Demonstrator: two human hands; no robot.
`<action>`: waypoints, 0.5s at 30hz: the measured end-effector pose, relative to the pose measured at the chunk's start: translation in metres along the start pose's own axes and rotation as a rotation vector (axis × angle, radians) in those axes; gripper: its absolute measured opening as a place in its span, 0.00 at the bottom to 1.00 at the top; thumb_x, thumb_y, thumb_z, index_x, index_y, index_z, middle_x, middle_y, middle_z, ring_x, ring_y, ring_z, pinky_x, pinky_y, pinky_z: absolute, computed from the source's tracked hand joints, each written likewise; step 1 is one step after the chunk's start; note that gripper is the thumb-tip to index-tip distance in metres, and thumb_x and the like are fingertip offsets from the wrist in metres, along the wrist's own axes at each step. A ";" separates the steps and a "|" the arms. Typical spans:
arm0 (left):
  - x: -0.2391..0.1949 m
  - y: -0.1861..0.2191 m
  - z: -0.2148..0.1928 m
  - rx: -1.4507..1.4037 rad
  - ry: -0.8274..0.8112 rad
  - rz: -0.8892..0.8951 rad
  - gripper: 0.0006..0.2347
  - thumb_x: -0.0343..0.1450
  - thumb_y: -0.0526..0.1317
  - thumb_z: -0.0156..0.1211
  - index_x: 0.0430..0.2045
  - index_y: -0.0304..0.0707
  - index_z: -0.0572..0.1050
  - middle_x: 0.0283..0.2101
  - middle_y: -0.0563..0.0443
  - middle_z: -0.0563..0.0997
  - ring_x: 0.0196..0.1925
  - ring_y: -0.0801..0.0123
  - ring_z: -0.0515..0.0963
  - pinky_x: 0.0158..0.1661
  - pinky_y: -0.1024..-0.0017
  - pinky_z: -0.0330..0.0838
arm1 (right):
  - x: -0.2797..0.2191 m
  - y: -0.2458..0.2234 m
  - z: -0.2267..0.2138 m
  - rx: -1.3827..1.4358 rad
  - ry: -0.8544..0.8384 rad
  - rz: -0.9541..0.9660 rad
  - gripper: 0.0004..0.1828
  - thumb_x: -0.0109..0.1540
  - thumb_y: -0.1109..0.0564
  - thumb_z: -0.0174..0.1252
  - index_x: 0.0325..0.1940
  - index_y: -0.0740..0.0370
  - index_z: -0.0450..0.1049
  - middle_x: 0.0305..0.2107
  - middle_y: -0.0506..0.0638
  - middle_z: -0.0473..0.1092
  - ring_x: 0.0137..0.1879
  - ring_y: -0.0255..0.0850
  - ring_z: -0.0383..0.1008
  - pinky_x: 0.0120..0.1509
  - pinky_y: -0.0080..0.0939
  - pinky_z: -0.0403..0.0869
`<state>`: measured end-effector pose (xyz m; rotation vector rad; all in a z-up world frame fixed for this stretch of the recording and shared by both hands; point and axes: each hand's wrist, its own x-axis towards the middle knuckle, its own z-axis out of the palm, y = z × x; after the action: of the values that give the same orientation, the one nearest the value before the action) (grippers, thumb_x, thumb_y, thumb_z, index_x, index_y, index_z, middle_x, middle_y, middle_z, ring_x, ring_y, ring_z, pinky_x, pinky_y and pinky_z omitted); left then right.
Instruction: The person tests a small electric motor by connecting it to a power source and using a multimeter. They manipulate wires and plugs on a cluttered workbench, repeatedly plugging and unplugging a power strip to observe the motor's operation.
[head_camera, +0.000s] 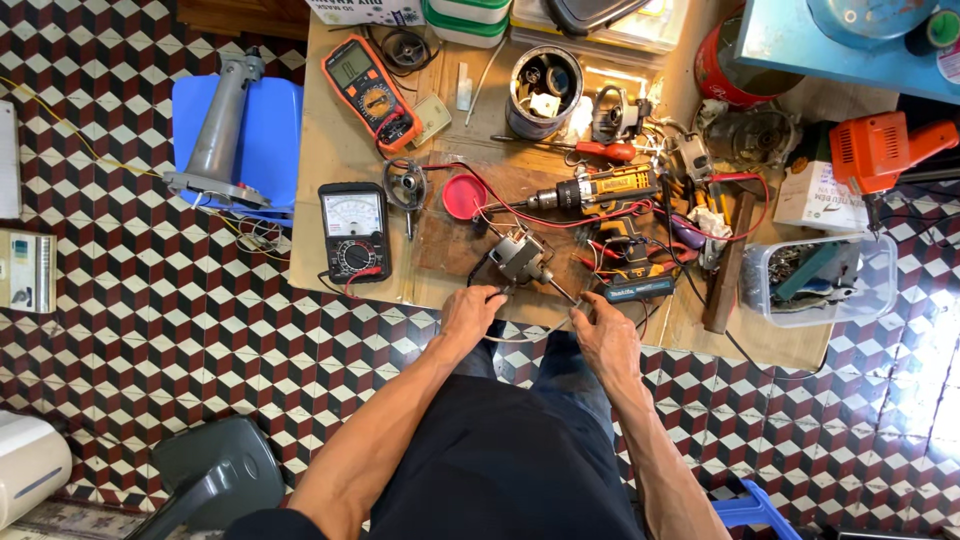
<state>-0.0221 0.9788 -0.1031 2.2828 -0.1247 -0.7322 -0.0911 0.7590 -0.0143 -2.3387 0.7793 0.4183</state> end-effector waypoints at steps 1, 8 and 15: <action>0.001 -0.002 0.002 0.002 0.006 0.020 0.11 0.70 0.46 0.63 0.38 0.41 0.84 0.32 0.34 0.82 0.36 0.40 0.82 0.37 0.52 0.75 | 0.000 0.000 0.000 -0.004 -0.011 0.021 0.25 0.61 0.44 0.60 0.61 0.53 0.76 0.37 0.61 0.78 0.45 0.58 0.79 0.49 0.55 0.75; 0.005 -0.006 0.002 -0.046 0.014 0.067 0.10 0.68 0.44 0.64 0.37 0.40 0.84 0.31 0.32 0.82 0.35 0.40 0.82 0.37 0.53 0.75 | 0.005 -0.004 0.001 -0.010 -0.042 0.092 0.25 0.62 0.44 0.58 0.62 0.53 0.75 0.37 0.62 0.79 0.45 0.58 0.80 0.49 0.55 0.75; 0.006 -0.011 0.004 -0.043 0.012 0.103 0.10 0.69 0.44 0.65 0.36 0.38 0.84 0.32 0.33 0.82 0.35 0.41 0.83 0.38 0.55 0.76 | 0.011 0.002 0.011 -0.036 0.014 0.024 0.24 0.62 0.46 0.59 0.61 0.53 0.75 0.39 0.62 0.78 0.48 0.60 0.78 0.52 0.56 0.75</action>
<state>-0.0200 0.9825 -0.1153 2.2216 -0.2169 -0.6615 -0.0850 0.7601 -0.0291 -2.3697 0.8139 0.4305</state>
